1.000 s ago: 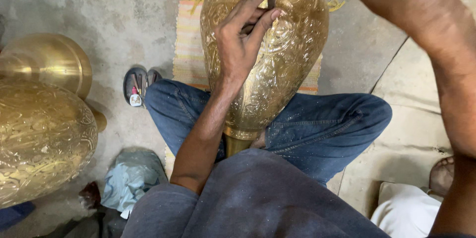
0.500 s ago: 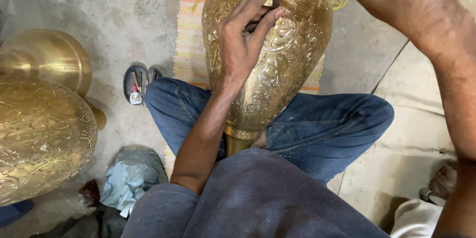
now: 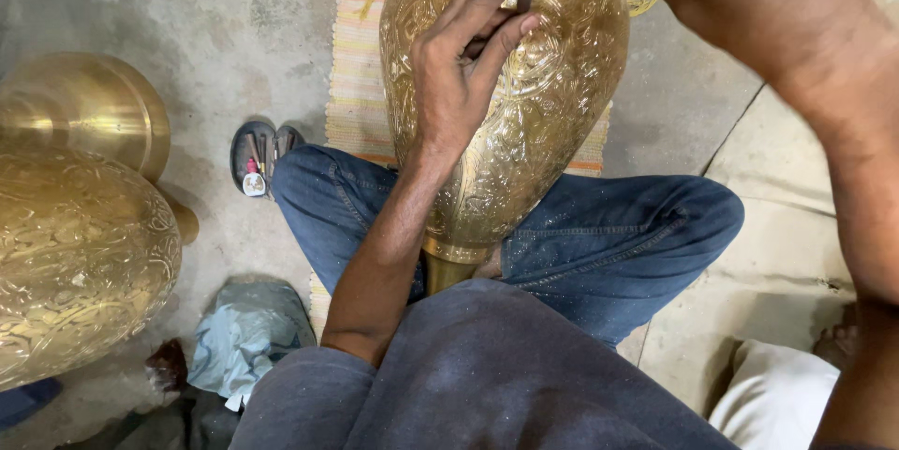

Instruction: The person sits cross-legged on the floor with a large brass vase held between their legs and engraves ornate floral patterns into its surface. They hold a small chisel against the metal with one hand and strike it with a wooden mallet in the other, repositioning the chisel repeatedly to work different areas of the pattern.

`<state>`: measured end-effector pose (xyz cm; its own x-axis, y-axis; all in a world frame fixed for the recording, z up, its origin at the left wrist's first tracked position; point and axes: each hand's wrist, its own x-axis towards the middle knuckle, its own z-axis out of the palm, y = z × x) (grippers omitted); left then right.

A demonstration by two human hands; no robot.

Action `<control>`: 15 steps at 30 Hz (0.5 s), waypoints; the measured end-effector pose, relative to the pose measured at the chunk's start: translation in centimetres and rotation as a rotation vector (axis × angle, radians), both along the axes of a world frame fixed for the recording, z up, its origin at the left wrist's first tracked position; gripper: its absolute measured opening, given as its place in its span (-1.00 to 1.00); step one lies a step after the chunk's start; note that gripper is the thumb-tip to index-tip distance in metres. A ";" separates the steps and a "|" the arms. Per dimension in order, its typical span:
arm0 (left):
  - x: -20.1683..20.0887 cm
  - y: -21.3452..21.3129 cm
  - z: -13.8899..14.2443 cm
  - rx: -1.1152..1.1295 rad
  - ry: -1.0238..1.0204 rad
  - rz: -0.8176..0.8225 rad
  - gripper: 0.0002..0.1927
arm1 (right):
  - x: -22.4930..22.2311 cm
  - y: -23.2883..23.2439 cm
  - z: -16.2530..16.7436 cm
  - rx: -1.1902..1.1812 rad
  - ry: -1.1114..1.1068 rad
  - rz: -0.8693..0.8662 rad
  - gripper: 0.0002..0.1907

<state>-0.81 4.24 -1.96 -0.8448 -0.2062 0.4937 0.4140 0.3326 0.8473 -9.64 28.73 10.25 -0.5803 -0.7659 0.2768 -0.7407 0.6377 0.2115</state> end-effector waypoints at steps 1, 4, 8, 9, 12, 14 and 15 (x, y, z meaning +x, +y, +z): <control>0.0 0.0 0.2 -0.010 0.009 -0.001 -0.65 | -0.1 0.0 -0.1 0.009 0.031 0.008 -0.76; 0.2 0.1 0.6 0.007 -0.034 0.001 -0.63 | -0.2 0.1 -0.3 -0.036 -0.047 -0.010 -0.77; 0.2 0.1 1.1 -0.017 -0.024 0.003 -0.71 | -0.2 0.2 -0.3 0.066 0.090 0.028 -0.75; 0.2 0.1 1.1 -0.014 -0.026 0.004 -0.68 | -0.2 0.3 -0.3 0.024 0.061 0.016 -0.74; 0.3 -0.1 1.1 -0.017 -0.047 -0.002 -0.65 | -0.2 0.5 -0.3 -0.060 -0.189 -0.001 -0.75; 0.4 -0.3 1.0 -0.043 -0.049 -0.014 -0.69 | -0.2 0.6 -0.3 -0.089 -0.320 -0.032 -0.74; 0.2 -0.3 0.9 -0.040 -0.045 -0.012 -0.67 | -0.3 0.6 -0.3 -0.100 -0.341 -0.055 -0.72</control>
<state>-0.63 3.98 -1.04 -0.8684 -0.1770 0.4632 0.3801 0.3622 0.8511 -9.94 29.35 9.91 -0.6920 -0.7096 0.1325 -0.7217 0.6838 -0.1074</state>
